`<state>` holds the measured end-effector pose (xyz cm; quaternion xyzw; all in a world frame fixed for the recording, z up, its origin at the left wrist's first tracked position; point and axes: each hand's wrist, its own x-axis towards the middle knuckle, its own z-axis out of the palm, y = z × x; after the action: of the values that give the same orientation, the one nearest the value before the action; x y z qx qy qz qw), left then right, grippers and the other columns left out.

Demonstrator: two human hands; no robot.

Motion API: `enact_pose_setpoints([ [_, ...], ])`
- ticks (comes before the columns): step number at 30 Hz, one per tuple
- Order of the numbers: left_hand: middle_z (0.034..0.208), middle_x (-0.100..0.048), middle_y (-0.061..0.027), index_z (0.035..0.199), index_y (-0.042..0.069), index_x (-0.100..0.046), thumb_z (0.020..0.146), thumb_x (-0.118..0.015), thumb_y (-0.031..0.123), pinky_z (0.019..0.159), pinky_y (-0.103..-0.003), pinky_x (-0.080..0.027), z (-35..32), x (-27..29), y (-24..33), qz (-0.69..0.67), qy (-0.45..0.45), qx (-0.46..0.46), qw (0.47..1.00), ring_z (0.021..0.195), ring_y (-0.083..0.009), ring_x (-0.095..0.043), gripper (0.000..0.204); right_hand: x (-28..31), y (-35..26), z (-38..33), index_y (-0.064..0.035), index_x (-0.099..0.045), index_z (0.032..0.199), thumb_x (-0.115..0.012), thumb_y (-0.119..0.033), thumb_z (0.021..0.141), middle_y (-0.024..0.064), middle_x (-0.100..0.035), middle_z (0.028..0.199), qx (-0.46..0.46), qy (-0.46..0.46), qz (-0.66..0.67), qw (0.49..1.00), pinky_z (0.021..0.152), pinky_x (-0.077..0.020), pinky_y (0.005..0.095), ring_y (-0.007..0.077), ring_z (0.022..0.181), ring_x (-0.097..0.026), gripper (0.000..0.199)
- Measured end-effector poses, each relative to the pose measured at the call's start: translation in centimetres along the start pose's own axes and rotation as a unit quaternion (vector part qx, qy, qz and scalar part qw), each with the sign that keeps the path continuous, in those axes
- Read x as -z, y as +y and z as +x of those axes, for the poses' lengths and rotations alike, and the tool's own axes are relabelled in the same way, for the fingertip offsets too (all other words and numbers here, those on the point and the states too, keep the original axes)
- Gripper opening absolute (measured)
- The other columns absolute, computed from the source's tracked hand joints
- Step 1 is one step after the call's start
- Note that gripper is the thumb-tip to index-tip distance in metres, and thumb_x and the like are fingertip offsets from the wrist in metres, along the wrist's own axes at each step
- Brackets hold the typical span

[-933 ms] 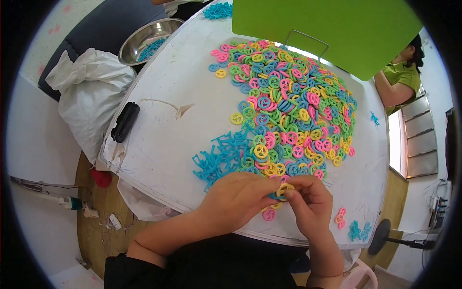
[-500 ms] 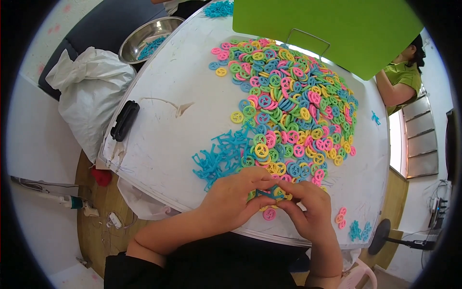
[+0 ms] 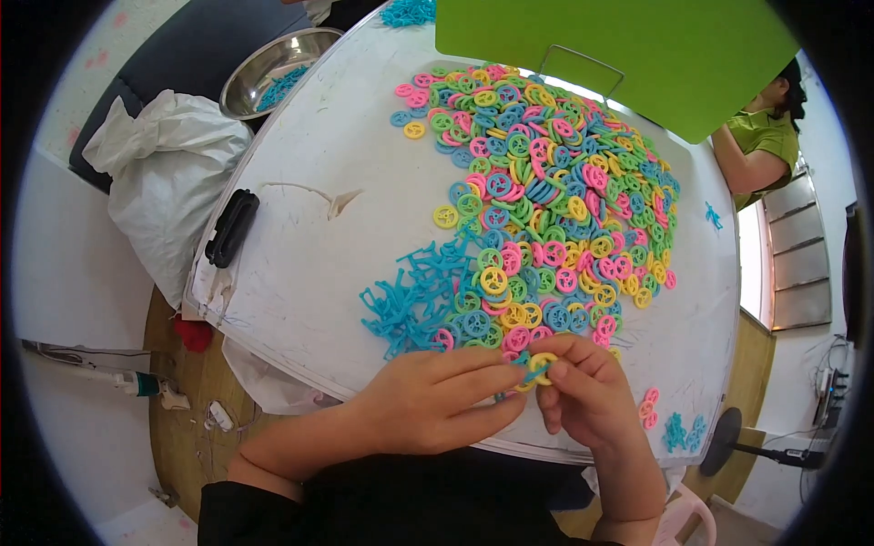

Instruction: Picking and sorting through a pile of small, colorful plastic smiley-face rings on a table.

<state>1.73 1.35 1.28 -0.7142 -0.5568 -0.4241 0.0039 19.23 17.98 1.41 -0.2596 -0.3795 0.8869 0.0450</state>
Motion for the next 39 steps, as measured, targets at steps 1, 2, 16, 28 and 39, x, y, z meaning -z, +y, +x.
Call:
enact_pose_setpoints([
  [1,0.107,-0.07,-0.0107,0.104,0.004,-0.071,0.077,-0.081,0.01,0.072,-0.036,-0.06,-0.6,0.0,-0.1,0.045,0.0,-0.037,0.998,0.089,-0.0298,-0.071,0.03,-0.1,0.1,0.1,-0.0001,-0.057,0.127,-0.058,-0.011,0.101,0.008,-0.067,0.08,-0.047,-0.018,0.008,0.999,0.051,-0.0533,0.0277,0.0139,0.065,-0.065,0.028],
  [2,0.107,-0.07,-0.0107,0.104,0.004,-0.071,0.077,-0.081,0.01,0.072,-0.036,-0.06,-0.8,0.2,-0.3,0.043,-0.001,-0.038,0.998,0.089,-0.0298,-0.071,0.03,-0.1,0.2,0.2,-0.0003,-0.057,0.127,-0.058,-0.012,0.101,0.0081,-0.067,0.08,-0.092,-0.033,0.016,0.995,0.051,-0.0535,0.0279,0.0147,0.065,-0.065,0.029],
  [16,0.1,-0.073,-0.0161,0.102,0.001,-0.067,0.078,-0.076,-0.003,0.066,-0.033,-0.057,-1.9,0.6,-1.0,0.019,0.122,0.086,0.989,0.083,-0.0318,-0.072,0.026,-1.6,-1.4,5.4,-0.0024,-0.061,0.126,-0.059,-0.013,0.101,0.0072,-0.064,0.083,0.035,-0.004,-0.405,0.914,0.052,-0.0526,0.0281,0.0146,0.065,-0.064,0.028],
  [28,0.091,-0.069,-0.0111,0.108,0.0,-0.069,0.087,-0.07,-0.002,0.062,-0.027,-0.054,-1.6,-0.1,-0.5,-0.2,0.101,0.357,0.907,0.076,-0.0169,-0.068,0.021,-1.0,-0.3,9.7,-0.0051,-0.069,0.107,-0.077,-0.009,0.074,0.0086,-0.063,0.101,0.379,0.04,-0.767,0.517,0.078,-0.0519,0.04,0.0281,0.093,-0.063,0.034],
  [39,0.095,-0.071,-0.0113,0.109,0.003,-0.071,0.087,-0.072,0.002,0.06,-0.028,-0.053,-1.2,-0.5,-0.5,-0.17,0.096,0.322,0.926,0.074,-0.0195,-0.067,0.022,-1.4,-0.3,10.0,-0.0043,-0.068,0.1,-0.077,-0.009,0.074,0.0095,-0.066,0.099,0.409,0.015,-0.759,0.507,0.082,-0.0508,0.0395,0.0282,0.092,-0.064,0.027],
])
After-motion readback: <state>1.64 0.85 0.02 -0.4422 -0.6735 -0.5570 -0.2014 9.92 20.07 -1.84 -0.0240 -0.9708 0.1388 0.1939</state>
